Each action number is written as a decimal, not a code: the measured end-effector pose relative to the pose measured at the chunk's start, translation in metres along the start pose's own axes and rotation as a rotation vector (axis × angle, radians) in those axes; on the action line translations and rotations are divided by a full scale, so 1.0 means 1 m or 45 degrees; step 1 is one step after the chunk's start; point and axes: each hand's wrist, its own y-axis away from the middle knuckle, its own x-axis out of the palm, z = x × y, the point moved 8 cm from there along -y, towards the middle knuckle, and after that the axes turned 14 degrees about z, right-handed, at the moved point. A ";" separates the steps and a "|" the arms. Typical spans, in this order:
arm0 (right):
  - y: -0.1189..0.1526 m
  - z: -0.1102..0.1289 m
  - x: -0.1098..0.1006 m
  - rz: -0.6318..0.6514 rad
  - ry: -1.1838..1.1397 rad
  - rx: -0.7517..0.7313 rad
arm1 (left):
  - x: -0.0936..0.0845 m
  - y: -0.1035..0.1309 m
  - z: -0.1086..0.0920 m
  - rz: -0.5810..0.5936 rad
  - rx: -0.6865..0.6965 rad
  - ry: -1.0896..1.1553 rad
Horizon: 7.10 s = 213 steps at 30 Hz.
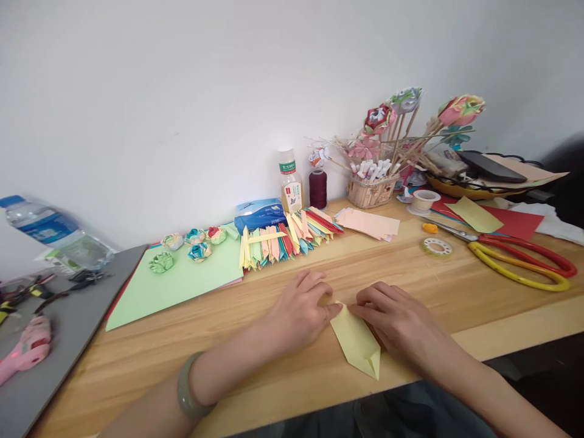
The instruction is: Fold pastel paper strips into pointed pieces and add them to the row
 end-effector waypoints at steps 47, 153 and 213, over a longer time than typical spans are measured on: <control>0.012 -0.028 0.002 0.023 -0.032 0.006 | -0.011 0.004 -0.018 -0.137 0.190 -0.304; 0.000 -0.054 0.023 0.195 -0.400 0.595 | 0.017 0.007 0.025 0.329 -0.829 0.508; -0.005 -0.007 0.002 0.216 -0.111 -0.013 | 0.000 0.001 0.012 0.267 -0.321 0.534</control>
